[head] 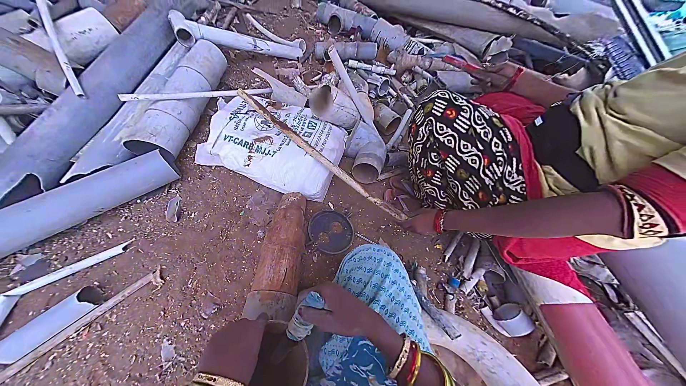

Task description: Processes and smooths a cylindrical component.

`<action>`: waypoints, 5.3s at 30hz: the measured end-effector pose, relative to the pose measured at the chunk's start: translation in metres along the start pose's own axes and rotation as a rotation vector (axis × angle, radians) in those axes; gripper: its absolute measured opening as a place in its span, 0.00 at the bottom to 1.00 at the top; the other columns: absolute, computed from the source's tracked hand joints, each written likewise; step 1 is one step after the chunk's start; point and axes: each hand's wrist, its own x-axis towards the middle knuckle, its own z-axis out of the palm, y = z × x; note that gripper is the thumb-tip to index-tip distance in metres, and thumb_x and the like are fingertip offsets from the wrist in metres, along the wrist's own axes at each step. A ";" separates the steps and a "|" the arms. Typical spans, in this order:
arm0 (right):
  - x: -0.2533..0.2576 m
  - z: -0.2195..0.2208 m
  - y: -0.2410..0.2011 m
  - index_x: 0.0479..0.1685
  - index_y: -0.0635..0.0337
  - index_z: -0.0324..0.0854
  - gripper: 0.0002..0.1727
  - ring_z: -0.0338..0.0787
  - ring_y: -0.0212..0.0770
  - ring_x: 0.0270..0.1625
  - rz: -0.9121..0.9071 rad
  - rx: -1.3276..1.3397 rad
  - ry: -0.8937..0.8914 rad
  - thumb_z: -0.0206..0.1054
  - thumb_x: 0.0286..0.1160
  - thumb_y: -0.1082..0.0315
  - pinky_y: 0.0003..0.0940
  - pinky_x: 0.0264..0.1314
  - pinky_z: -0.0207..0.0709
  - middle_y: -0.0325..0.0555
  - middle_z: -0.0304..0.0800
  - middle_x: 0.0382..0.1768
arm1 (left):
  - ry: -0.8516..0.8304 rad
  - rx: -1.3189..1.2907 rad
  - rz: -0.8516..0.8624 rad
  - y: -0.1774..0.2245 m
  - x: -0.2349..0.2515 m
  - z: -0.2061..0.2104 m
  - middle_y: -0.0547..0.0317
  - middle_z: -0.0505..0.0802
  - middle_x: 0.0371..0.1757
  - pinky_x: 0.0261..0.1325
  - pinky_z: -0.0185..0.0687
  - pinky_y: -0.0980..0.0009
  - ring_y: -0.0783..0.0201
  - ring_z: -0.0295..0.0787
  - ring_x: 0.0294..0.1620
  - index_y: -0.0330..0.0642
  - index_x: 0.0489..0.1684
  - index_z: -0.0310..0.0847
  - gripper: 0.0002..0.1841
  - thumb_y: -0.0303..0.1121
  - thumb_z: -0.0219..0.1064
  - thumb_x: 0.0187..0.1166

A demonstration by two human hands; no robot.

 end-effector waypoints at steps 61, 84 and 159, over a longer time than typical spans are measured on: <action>-0.018 0.037 -0.026 0.51 0.75 0.86 0.17 0.90 0.58 0.40 -0.151 -0.035 0.105 0.57 0.82 0.70 0.55 0.46 0.79 0.66 0.90 0.37 | 0.010 -0.151 0.003 -0.021 0.012 0.003 0.30 0.85 0.71 0.73 0.74 0.38 0.33 0.81 0.73 0.41 0.88 0.63 0.26 0.28 0.54 0.89; -0.022 0.059 -0.018 0.50 0.66 0.90 0.20 0.88 0.41 0.31 -0.198 -0.230 0.197 0.55 0.79 0.63 0.38 0.37 0.81 0.52 0.92 0.34 | 0.078 -0.293 0.143 -0.034 -0.007 -0.001 0.25 0.81 0.72 0.75 0.69 0.38 0.29 0.77 0.76 0.33 0.89 0.58 0.27 0.27 0.52 0.90; -0.029 0.052 -0.017 0.51 0.65 0.91 0.20 0.93 0.39 0.45 -0.340 -0.186 0.135 0.55 0.79 0.63 0.34 0.51 0.81 0.53 0.96 0.44 | 0.052 -0.240 0.101 -0.025 -0.009 0.005 0.28 0.82 0.72 0.72 0.71 0.38 0.31 0.77 0.76 0.35 0.87 0.61 0.26 0.27 0.53 0.90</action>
